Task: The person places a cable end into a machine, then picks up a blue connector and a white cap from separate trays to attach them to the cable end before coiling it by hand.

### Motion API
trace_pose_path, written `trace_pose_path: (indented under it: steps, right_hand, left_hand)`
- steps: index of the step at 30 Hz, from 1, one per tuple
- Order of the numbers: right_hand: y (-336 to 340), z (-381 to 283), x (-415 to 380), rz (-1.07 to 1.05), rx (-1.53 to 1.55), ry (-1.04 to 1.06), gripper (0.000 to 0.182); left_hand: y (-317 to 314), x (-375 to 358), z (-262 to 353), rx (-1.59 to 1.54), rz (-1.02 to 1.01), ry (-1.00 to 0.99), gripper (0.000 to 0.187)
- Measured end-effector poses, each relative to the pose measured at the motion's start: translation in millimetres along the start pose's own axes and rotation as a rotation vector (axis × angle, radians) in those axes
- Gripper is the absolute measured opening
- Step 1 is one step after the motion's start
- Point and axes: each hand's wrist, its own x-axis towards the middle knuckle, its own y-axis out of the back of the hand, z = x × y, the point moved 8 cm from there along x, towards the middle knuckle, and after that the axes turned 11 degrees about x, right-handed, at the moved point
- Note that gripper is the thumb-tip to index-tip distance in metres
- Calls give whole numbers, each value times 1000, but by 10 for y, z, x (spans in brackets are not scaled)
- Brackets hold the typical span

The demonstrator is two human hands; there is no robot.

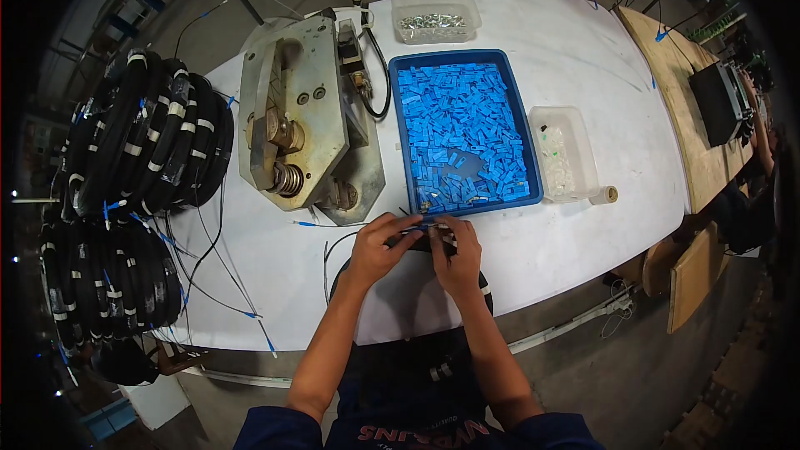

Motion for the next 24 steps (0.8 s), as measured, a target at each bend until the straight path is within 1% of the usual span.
trace_pose_path:
  steps: [2,3,4,5,6,7,8,9,11,12,13,14,15,17,21,23,24]
  right_hand:
    - [82,3,-2,96,11,-14,23]
    - [99,1,5,97,10,-13,23]
    - [135,52,23,109,56,-69,24]
    - [166,100,35,119,103,-127,24]
    - [187,69,73,118,105,-128,24]
    - [206,-31,141,105,27,-66,24]
    - [218,-106,204,93,-51,-6,25]
    - [247,-92,271,96,-51,-10,25]
    - [161,-156,418,-51,-248,129,27]
    - [162,-134,459,-48,-250,127,27]
    - [122,-102,491,-84,-342,128,27]
    - [78,-71,520,-122,-434,130,28]
    - [61,-55,540,-124,-433,127,28]
    - [-31,18,575,-185,-563,91,30]
    - [-137,153,649,-225,-540,11,34]
    - [-177,138,657,-255,-661,-21,38]
    - [-187,164,643,-260,-661,-25,38]
  left_hand:
    - [-15,-12,-39,10,2,-32,25]
    - [-10,-2,-17,22,6,-63,23]
    - [-3,6,-14,22,7,-67,23]
    - [7,1,-55,-15,7,-7,22]
    - [16,-4,-99,-52,6,56,20]
    - [7,2,-114,-50,5,58,20]
    - [23,13,-113,-84,50,34,19]
    - [41,20,-101,-118,92,10,18]
    - [16,28,-104,-144,99,23,18]
    - [28,48,-87,-170,111,39,18]
    - [53,62,-65,-171,107,38,18]
    - [34,70,-83,-144,30,94,19]
    - [5,69,-104,-117,-47,154,20]
    - [13,80,-131,-135,-47,163,22]
    - [17,100,-200,-213,-13,173,23]
    - [16,121,-221,-229,-14,186,23]
    - [17,125,-231,-245,-12,196,22]
